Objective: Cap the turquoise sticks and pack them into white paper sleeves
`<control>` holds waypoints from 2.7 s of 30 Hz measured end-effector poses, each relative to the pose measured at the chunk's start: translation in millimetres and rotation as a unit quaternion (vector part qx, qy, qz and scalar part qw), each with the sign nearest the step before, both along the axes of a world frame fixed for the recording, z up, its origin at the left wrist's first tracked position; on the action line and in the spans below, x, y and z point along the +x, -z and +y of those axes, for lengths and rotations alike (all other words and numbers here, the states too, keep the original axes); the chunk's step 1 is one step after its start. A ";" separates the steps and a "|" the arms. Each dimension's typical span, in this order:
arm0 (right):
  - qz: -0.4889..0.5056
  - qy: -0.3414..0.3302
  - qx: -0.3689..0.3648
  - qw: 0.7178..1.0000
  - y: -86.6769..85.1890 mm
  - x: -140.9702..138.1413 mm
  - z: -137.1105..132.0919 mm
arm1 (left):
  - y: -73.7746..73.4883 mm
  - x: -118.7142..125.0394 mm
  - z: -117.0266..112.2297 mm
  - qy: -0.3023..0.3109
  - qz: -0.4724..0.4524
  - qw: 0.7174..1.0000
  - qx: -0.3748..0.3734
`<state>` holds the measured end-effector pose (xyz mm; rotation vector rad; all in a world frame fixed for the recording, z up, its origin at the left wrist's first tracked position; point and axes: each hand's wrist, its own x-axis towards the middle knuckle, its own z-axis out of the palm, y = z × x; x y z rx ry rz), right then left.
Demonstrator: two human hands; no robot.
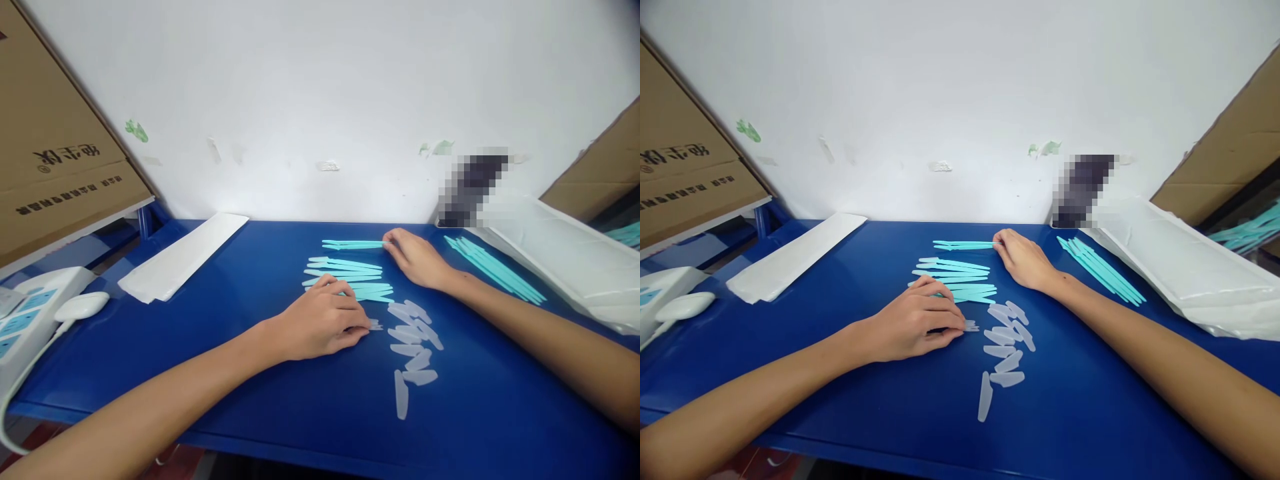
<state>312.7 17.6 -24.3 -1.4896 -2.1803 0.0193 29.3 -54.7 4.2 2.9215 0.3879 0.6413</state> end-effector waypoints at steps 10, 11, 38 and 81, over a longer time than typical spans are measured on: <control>0.035 -0.025 0.022 0.999 -1.2 -1.7 -2.1 | 0.8 -0.3 -2.8 -0.022 0.014 1.000 -0.014; 0.033 -0.027 0.022 0.999 -1.5 -1.8 -2.4 | 0.5 -0.5 -2.5 -0.023 0.017 0.999 -0.014; 0.008 -0.026 0.019 0.999 0.0 -0.2 0.0 | -10.9 -4.8 -5.9 0.007 0.113 0.982 0.154; 0.067 -0.053 0.083 0.993 -6.3 -5.9 -21.2 | 8.3 -47.1 68.7 -0.309 -0.203 0.908 -0.200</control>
